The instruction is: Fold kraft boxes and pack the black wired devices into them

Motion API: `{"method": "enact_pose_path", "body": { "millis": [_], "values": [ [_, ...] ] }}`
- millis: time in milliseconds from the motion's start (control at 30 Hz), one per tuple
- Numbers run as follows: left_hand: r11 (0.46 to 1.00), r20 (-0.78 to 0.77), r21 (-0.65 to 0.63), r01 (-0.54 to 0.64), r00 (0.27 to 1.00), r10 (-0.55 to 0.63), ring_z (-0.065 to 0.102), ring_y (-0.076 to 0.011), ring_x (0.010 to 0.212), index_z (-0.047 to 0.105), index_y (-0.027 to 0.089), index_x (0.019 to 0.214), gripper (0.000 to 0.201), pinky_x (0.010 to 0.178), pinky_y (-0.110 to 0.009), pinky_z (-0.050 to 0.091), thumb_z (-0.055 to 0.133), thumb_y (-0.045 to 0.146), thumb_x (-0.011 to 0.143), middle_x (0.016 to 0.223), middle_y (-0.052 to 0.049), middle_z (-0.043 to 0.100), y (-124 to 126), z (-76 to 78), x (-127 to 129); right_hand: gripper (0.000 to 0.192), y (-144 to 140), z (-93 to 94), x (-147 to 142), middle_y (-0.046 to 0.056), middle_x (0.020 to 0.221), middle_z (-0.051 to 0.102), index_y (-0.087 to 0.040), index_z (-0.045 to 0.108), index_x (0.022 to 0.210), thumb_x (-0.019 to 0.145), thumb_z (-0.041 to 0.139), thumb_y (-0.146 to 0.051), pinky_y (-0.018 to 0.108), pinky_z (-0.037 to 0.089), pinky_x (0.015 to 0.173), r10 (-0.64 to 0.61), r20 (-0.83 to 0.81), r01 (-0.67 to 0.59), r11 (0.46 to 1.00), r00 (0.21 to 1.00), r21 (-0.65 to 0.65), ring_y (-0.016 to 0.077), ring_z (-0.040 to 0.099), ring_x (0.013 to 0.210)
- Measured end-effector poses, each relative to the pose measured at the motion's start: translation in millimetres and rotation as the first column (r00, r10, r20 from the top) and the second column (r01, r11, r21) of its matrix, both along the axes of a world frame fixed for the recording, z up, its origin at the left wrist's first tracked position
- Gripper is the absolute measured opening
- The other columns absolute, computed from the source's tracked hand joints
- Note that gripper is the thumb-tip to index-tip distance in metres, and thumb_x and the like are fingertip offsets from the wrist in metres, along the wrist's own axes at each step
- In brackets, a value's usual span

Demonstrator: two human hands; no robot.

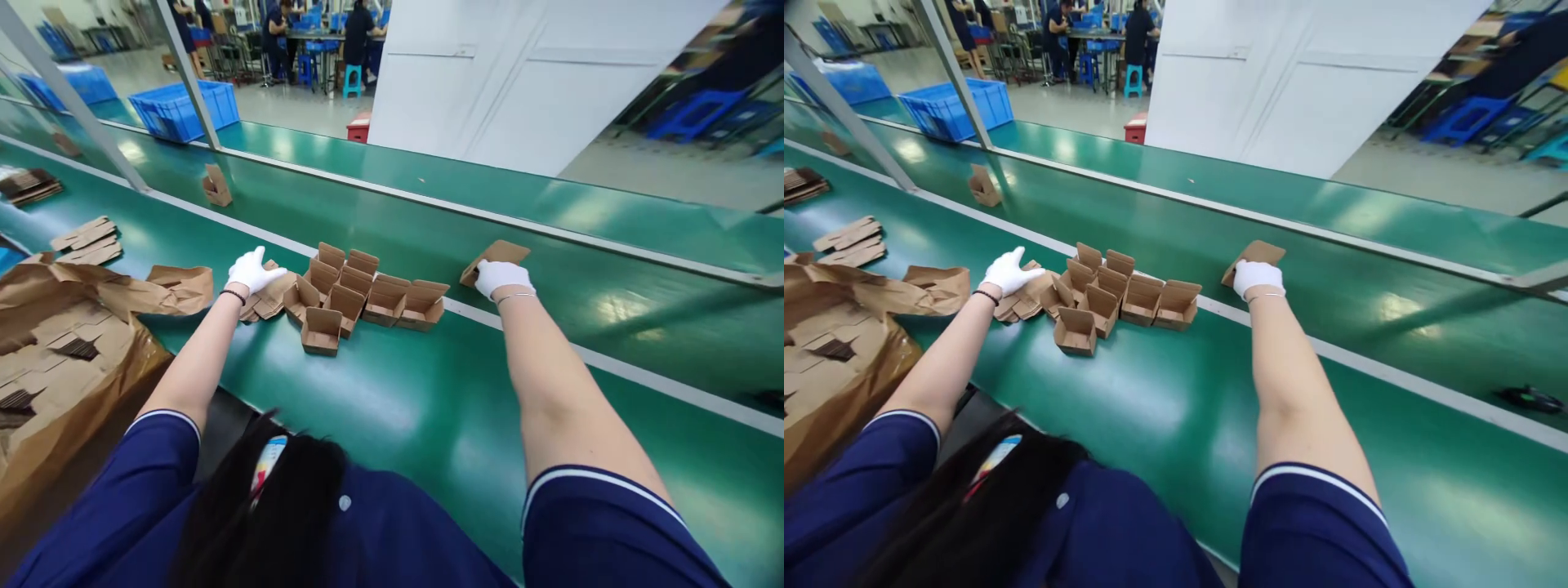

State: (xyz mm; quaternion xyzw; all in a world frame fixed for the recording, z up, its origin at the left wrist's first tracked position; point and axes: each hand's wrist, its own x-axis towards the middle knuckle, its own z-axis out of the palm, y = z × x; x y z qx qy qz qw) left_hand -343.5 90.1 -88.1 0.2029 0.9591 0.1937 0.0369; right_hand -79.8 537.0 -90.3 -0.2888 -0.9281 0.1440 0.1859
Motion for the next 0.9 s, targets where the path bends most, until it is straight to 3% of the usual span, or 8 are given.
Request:
{"method": "enact_pose_path", "body": {
  "millis": [67,167,333,433,500,633,733,900],
  "values": [
    [0.999,0.068,-0.031,-0.040,0.997,0.042,0.056,-0.0448,0.124,0.055,0.007,0.122,0.085,0.103,-0.057,0.043,0.079,0.064,0.063,0.129,-0.025,0.063,12,-13.4,-6,0.022,3,10.0,5,0.023,0.098,0.071,-0.007,0.071,0.089,0.093,0.055,-0.022,0.036,0.045,0.086,-0.053,0.108,0.050,0.998,0.993,0.033,0.0203,0.066,0.093],
    [0.985,0.020,0.140,-0.096,0.995,0.094,0.060,-0.0439,0.118,0.059,0.014,0.094,0.066,0.103,-0.060,0.042,0.080,0.067,0.060,0.107,-0.016,0.071,15,-22.0,-9,0.030,3,34.6,30,0.025,0.118,0.068,-0.008,0.069,0.113,0.088,0.060,-0.022,0.041,0.045,0.091,-0.145,0.194,0.120,0.983,0.970,0.138,0.0286,0.064,0.108],
    [0.898,-0.215,0.434,-0.071,0.960,0.180,0.052,-0.0434,0.129,0.059,0.021,0.098,0.048,0.112,-0.068,0.031,0.062,0.067,0.082,0.115,-0.009,0.067,-5,24.9,21,0.038,-64,64.8,79,0.015,0.133,0.065,-0.017,0.068,0.125,0.093,0.054,-0.033,0.048,0.045,0.105,-0.168,-0.065,0.174,0.979,0.984,0.102,0.0310,0.059,0.124],
    [0.841,-0.378,0.524,0.132,0.921,0.091,0.055,-0.0367,0.129,0.062,0.025,0.118,0.049,0.115,-0.055,0.037,0.058,0.064,0.088,0.125,-0.006,0.066,8,63.4,84,0.032,-149,61.1,84,0.007,0.118,0.073,-0.023,0.074,0.112,0.091,0.060,-0.042,0.043,0.048,0.106,0.065,-0.348,-0.125,0.980,0.935,-0.154,0.0252,0.066,0.113],
    [0.799,-0.441,0.516,0.309,0.895,-0.061,0.060,-0.0321,0.125,0.062,0.023,0.126,0.051,0.111,-0.048,0.043,0.059,0.059,0.090,0.128,-0.009,0.067,29,74.8,131,0.044,-205,55.0,78,0.006,0.123,0.071,-0.026,0.071,0.121,0.084,0.071,-0.050,0.041,0.054,0.100,0.204,-0.512,-0.409,0.851,0.835,-0.329,0.0242,0.068,0.110],
    [0.628,-0.404,0.642,0.439,0.890,-0.209,0.065,-0.0256,0.118,0.066,0.018,0.120,0.047,0.109,-0.039,0.048,0.054,0.055,0.094,0.125,-0.010,0.070,63,65.5,194,0.047,-264,48.2,67,0.006,0.136,0.063,-0.029,0.070,0.120,0.079,0.076,-0.052,0.041,0.052,0.103,0.107,-0.741,-0.592,0.681,0.662,-0.431,0.0245,0.063,0.120],
    [0.475,-0.174,0.814,0.335,0.920,-0.350,0.069,-0.0214,0.106,0.070,0.018,0.105,0.042,0.101,-0.036,0.054,0.045,0.051,0.098,0.110,-0.007,0.075,71,54.4,217,0.036,-266,44.4,69,0.008,0.136,0.061,-0.025,0.069,0.103,0.079,0.074,-0.052,0.042,0.050,0.105,-0.073,-0.784,-0.525,0.704,0.616,-0.478,0.0239,0.061,0.121],
    [0.200,0.132,0.980,-0.015,0.796,-0.590,0.067,-0.0158,0.085,0.061,0.021,0.085,0.040,0.084,-0.031,0.057,0.047,0.056,0.097,0.089,-0.002,0.068,80,43.6,249,0.034,-261,30.8,77,0.005,0.102,0.065,-0.026,0.053,0.094,0.090,0.052,-0.060,0.040,0.055,0.092,-0.249,-0.780,-0.390,0.754,0.574,-0.528,0.0201,0.066,0.095]
  ]
}}
